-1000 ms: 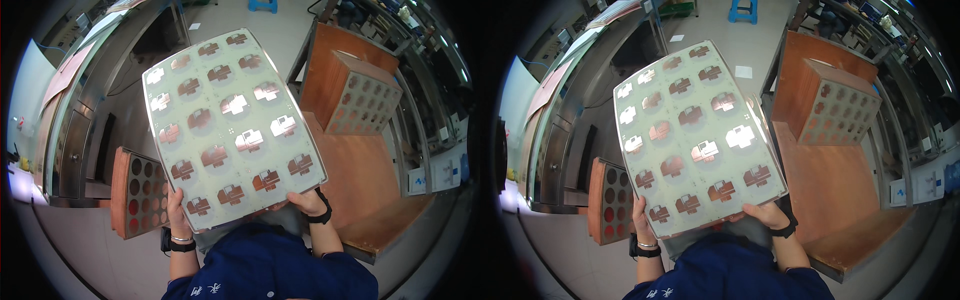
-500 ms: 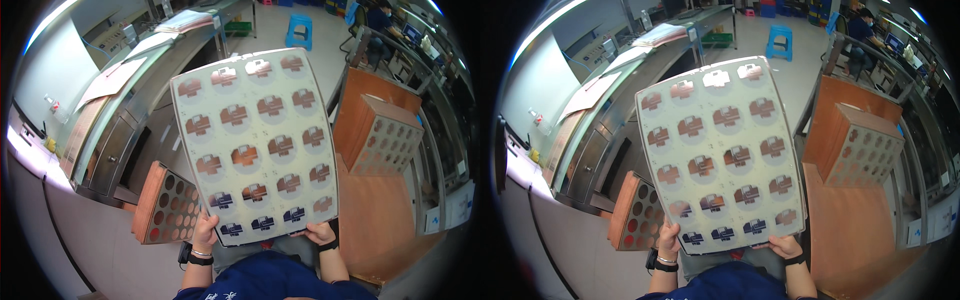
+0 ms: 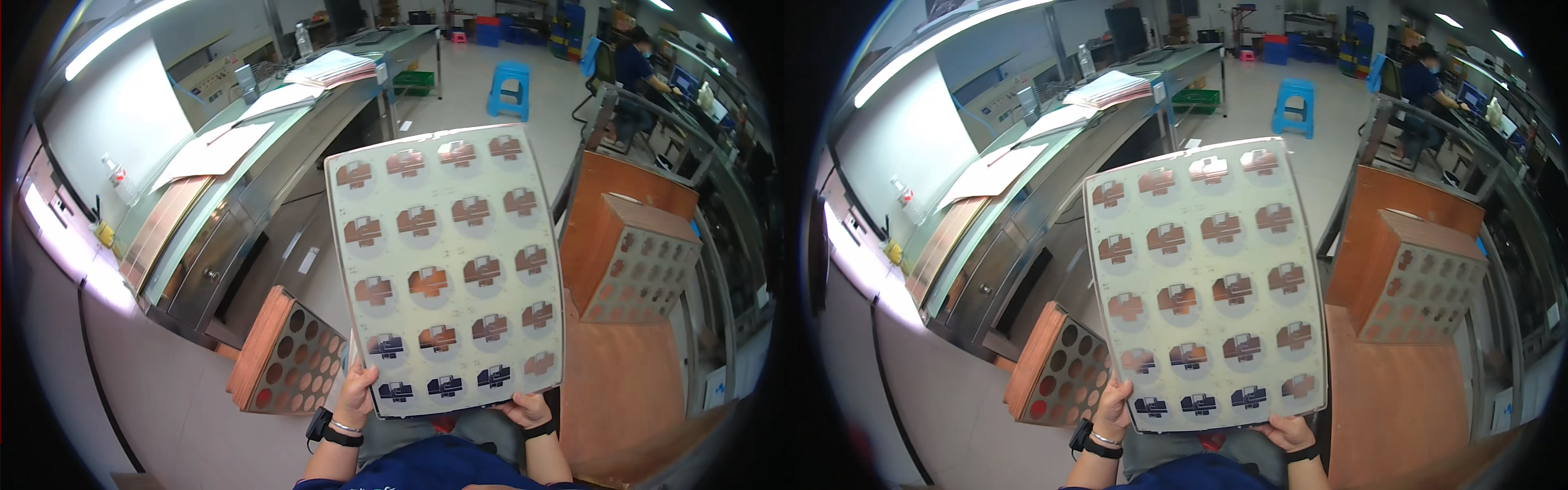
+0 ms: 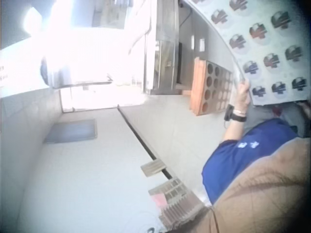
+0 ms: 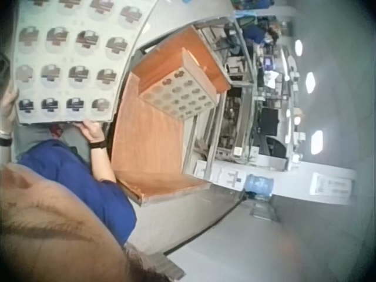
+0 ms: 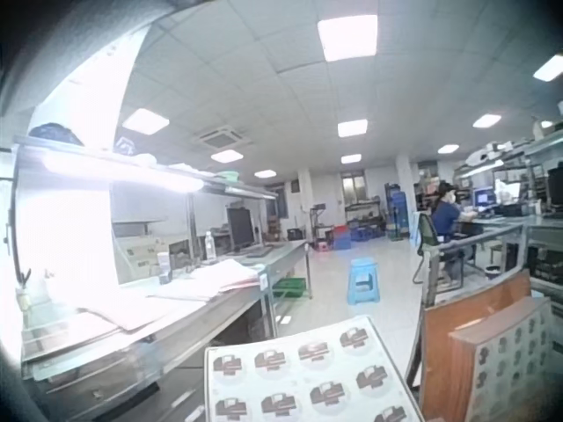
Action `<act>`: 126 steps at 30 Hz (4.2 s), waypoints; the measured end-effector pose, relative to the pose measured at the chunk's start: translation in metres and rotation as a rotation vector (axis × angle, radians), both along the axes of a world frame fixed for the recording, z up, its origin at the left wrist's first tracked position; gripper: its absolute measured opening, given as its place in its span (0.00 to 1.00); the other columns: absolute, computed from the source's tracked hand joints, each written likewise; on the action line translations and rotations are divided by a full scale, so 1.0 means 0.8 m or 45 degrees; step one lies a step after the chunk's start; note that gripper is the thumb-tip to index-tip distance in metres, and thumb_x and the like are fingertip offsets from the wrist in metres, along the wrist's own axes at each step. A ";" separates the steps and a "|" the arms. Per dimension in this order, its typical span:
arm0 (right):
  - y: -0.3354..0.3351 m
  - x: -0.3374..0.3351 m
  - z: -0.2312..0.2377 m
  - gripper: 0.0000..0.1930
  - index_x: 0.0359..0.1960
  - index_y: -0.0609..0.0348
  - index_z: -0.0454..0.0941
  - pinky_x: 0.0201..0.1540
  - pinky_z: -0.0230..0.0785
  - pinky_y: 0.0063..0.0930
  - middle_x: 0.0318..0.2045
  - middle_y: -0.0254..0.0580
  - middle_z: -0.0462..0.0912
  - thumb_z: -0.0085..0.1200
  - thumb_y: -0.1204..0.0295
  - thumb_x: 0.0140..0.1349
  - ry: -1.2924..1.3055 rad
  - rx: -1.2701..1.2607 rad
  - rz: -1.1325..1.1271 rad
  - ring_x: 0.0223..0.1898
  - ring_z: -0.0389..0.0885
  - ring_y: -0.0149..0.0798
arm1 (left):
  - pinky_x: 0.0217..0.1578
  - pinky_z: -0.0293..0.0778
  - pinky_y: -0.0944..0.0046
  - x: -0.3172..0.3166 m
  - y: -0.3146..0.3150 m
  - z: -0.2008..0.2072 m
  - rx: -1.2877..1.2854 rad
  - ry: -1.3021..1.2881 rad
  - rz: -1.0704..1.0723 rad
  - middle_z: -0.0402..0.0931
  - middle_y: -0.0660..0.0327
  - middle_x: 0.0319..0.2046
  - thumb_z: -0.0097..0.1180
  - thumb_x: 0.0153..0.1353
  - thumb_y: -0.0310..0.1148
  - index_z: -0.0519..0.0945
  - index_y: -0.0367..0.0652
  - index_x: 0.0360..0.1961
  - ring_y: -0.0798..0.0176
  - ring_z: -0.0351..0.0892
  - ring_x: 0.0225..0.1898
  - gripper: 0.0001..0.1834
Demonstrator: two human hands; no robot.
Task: Inspecting and flipping large industrial plates or PCBs for quality control and organization.
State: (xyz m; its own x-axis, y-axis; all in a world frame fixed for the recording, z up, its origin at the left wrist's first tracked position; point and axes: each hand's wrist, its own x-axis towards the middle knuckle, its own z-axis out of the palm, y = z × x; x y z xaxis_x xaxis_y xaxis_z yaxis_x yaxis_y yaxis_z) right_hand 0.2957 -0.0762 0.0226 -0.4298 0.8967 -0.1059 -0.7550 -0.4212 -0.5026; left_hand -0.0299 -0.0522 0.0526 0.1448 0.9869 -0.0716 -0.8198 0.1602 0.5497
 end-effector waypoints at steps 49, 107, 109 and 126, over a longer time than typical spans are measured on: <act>0.237 0.185 -0.098 0.49 0.68 0.58 0.38 0.65 0.49 0.41 0.64 0.71 0.46 0.61 0.66 0.53 -2.328 -0.170 -1.525 0.66 0.49 0.59 | 0.46 0.76 0.58 -0.007 0.052 -0.031 -0.026 0.692 -0.163 0.72 0.48 0.49 0.45 0.67 0.33 0.66 0.36 0.56 0.52 0.77 0.47 0.19; 0.104 0.025 -0.052 0.23 0.63 0.62 0.59 0.61 0.56 0.32 0.61 0.51 0.64 0.41 0.76 0.65 -1.602 0.600 -0.928 0.64 0.61 0.43 | 0.57 0.68 0.57 -0.070 -0.015 0.021 0.058 0.439 0.501 0.66 0.54 0.55 0.45 0.66 0.29 0.59 0.37 0.60 0.59 0.68 0.57 0.22; 0.103 0.039 -0.046 0.23 0.63 0.61 0.58 0.60 0.59 0.30 0.59 0.47 0.66 0.42 0.76 0.66 -1.391 0.475 -0.961 0.61 0.64 0.39 | 0.58 0.66 0.58 -0.071 -0.014 0.017 0.049 0.346 0.498 0.67 0.55 0.55 0.46 0.66 0.30 0.61 0.37 0.60 0.60 0.67 0.57 0.22; 0.072 -0.065 0.020 0.20 0.56 0.64 0.64 0.52 0.68 0.32 0.51 0.43 0.73 0.40 0.63 0.69 -0.405 0.010 -0.786 0.51 0.73 0.37 | 0.62 0.59 0.55 0.006 0.005 0.011 0.049 0.066 0.181 0.59 0.56 0.60 0.44 0.66 0.28 0.53 0.42 0.64 0.59 0.60 0.61 0.27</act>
